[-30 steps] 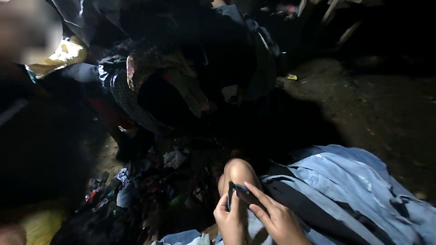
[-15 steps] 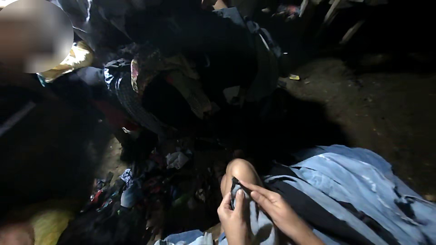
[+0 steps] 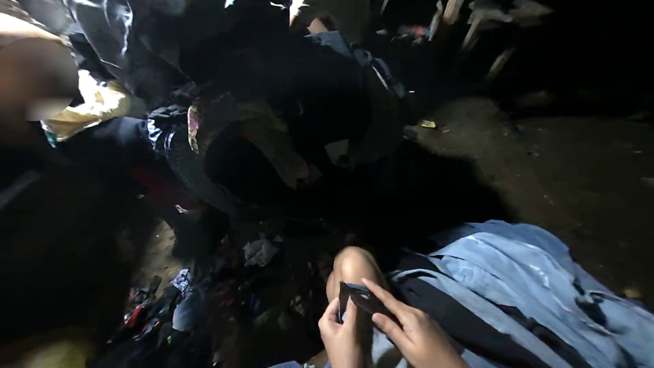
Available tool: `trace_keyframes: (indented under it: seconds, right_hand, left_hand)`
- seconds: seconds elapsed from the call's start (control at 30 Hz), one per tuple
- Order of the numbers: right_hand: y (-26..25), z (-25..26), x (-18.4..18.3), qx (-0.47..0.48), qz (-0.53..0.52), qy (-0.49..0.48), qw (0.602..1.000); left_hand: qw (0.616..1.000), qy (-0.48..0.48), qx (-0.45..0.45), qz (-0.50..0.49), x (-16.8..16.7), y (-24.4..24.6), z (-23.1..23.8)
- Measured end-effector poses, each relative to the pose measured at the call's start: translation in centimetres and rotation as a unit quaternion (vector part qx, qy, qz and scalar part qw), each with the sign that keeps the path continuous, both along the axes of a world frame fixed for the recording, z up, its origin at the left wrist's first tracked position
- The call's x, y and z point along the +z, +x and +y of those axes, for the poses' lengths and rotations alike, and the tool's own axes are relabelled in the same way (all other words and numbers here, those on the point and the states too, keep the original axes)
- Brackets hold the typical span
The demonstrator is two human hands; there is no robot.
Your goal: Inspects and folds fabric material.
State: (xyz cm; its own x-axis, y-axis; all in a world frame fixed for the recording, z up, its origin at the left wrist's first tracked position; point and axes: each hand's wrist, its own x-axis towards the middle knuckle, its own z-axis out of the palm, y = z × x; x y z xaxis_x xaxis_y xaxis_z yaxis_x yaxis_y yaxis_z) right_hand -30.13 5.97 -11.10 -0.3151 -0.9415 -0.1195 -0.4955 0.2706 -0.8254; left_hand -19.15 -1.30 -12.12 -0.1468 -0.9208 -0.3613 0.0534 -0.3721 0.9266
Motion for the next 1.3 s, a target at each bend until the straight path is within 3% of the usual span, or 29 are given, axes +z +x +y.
trace_keyframes:
  seconds: [0.3,0.67,0.9,1.17,1.23,1.3]
  right_hand:
    - [0.8,-0.9,-1.9,-0.046,0.117,-0.093,0.988]
    - [-0.8,0.2,0.1,0.044,0.073,0.011,0.996]
    - [0.1,-0.4,-2.3,0.008,0.045,-0.083,0.996]
    - [1.1,-0.3,-3.3,-0.039,0.157,-0.125,0.979]
    - [1.1,-0.8,-3.7,-0.049,0.136,-0.141,0.979]
    - [0.6,-1.3,-3.1,-0.04,0.022,-0.131,0.99]
  left_hand:
    - [1.0,-0.006,0.002,0.011,0.1,-0.9,0.6]
    - [1.0,0.01,0.026,0.013,0.3,-0.8,0.3]
    - [0.999,-0.001,-0.004,0.043,0.1,-0.4,0.6]
    - [0.998,-0.016,0.041,0.042,-0.2,-1.1,1.2]
    - [0.998,-0.05,0.04,0.026,-0.5,-1.3,1.6]
    - [0.996,-0.079,0.031,-0.001,-0.7,-1.3,1.8]
